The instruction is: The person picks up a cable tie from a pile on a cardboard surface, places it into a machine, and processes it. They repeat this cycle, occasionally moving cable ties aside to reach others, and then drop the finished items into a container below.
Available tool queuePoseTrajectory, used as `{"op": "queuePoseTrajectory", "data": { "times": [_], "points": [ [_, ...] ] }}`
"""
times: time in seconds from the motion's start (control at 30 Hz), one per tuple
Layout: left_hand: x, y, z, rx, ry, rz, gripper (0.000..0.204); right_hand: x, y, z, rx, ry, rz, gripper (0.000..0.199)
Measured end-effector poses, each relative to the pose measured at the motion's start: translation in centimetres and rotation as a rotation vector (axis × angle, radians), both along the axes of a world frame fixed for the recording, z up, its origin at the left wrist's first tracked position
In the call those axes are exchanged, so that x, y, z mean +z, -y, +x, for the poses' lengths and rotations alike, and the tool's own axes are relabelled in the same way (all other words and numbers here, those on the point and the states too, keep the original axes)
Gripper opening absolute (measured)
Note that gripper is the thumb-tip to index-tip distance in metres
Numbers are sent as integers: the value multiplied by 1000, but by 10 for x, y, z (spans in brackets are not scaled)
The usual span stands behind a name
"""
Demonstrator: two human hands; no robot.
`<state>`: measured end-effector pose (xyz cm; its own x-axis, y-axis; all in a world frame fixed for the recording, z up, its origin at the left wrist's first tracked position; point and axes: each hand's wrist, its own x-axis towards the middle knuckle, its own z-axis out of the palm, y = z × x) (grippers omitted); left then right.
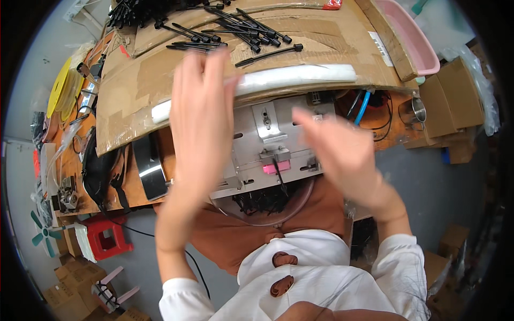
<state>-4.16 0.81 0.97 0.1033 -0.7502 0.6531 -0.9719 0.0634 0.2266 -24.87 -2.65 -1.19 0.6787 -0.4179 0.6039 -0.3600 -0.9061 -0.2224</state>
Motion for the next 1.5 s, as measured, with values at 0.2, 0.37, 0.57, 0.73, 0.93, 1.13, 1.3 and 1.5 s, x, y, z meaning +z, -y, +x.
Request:
{"op": "queuePoseTrajectory", "data": {
  "times": [0.2, 0.37, 0.57, 0.73, 0.93, 1.13, 1.3, 1.5],
  "points": [
    [5, 60, 45, 31, 155, 299, 22, 42, 121, 91, -51, -60, -254, 17],
    [25, 40, 79, -111, -158, 356, 15, 69, 120, 119, -115, -548, -248, 6],
    [82, 35, 126, -376, -691, 490, 19, 57, 144, 109, -165, -467, -484, 16],
    [73, 3, 99, -287, -572, 221, 15, 62, 149, 80, 40, -126, -280, 30],
    [-8, -85, -18, -119, -303, 99, 63, 72, 140, 10, 22, 145, 462, 22],
    [-91, -120, -92, -82, -156, 357, 65, 49, 107, -18, 327, 766, 1102, 29],
    [-103, -108, -103, -25, -6, 373, 63, 50, 95, -53, 466, 726, 1092, 24],
    [-104, -109, -102, -26, -92, 427, 72, 35, 39, -38, 197, 731, 788, 18]
  ]
}}
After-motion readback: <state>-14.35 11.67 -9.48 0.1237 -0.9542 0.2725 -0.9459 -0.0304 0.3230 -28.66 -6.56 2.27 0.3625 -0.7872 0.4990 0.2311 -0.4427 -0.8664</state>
